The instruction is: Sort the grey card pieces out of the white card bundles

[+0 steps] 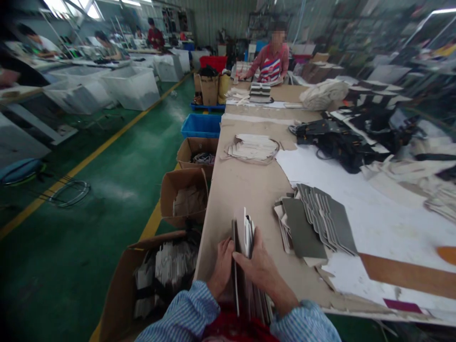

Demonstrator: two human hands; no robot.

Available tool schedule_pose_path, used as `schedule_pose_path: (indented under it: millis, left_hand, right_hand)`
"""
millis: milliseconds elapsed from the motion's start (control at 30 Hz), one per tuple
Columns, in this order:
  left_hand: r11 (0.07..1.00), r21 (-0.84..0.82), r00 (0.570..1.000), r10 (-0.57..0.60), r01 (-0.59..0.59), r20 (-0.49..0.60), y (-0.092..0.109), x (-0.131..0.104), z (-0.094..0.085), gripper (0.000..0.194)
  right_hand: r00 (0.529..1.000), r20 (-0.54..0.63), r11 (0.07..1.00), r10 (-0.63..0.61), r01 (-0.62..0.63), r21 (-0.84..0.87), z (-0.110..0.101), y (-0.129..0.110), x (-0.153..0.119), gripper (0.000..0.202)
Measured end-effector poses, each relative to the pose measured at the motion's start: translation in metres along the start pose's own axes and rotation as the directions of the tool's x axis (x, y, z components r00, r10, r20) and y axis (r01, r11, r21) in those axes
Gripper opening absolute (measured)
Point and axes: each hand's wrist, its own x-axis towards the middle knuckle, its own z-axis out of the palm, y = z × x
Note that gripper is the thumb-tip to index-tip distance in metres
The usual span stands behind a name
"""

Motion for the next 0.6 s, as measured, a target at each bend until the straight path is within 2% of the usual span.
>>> schedule_pose_path:
  millis: [100,167,233,333,433,600]
  left_hand:
    - [1.000,-0.014,0.998,-0.010,0.011,0.054,-0.018,0.004,-0.003,0.088]
    - [0.998,-0.064,0.996,0.030,-0.025,0.082,-0.021,0.001,0.002,0.090]
    - [0.992,-0.123,0.995,0.041,-0.030,0.089,-0.016,-0.004,0.011,0.092]
    - [0.992,-0.123,0.996,0.019,-0.008,0.085,-0.006,-0.011,0.025,0.103]
    - [0.998,-0.065,0.997,-0.012,0.016,0.071,0.002,-0.015,0.033,0.106]
    - [0.989,-0.129,0.990,-0.058,0.074,0.131,0.018,-0.021,0.040,0.099]
  right_hand:
    - [0.997,0.052,0.998,0.063,-0.061,-0.031,0.005,0.011,0.009,0.125]
    - [0.984,0.167,0.994,0.062,-0.076,0.083,-0.003,0.014,0.007,0.114]
    - [0.964,0.257,0.954,0.064,-0.135,0.269,-0.017,0.018,0.002,0.097]
    - [0.932,0.336,0.828,0.135,-0.292,0.478,-0.039,0.028,-0.001,0.078]
    - [0.894,0.422,0.755,0.149,-0.379,0.536,-0.058,0.038,0.007,0.065]
    - [0.840,0.534,0.756,0.093,-0.409,0.511,-0.077,0.039,0.023,0.053]
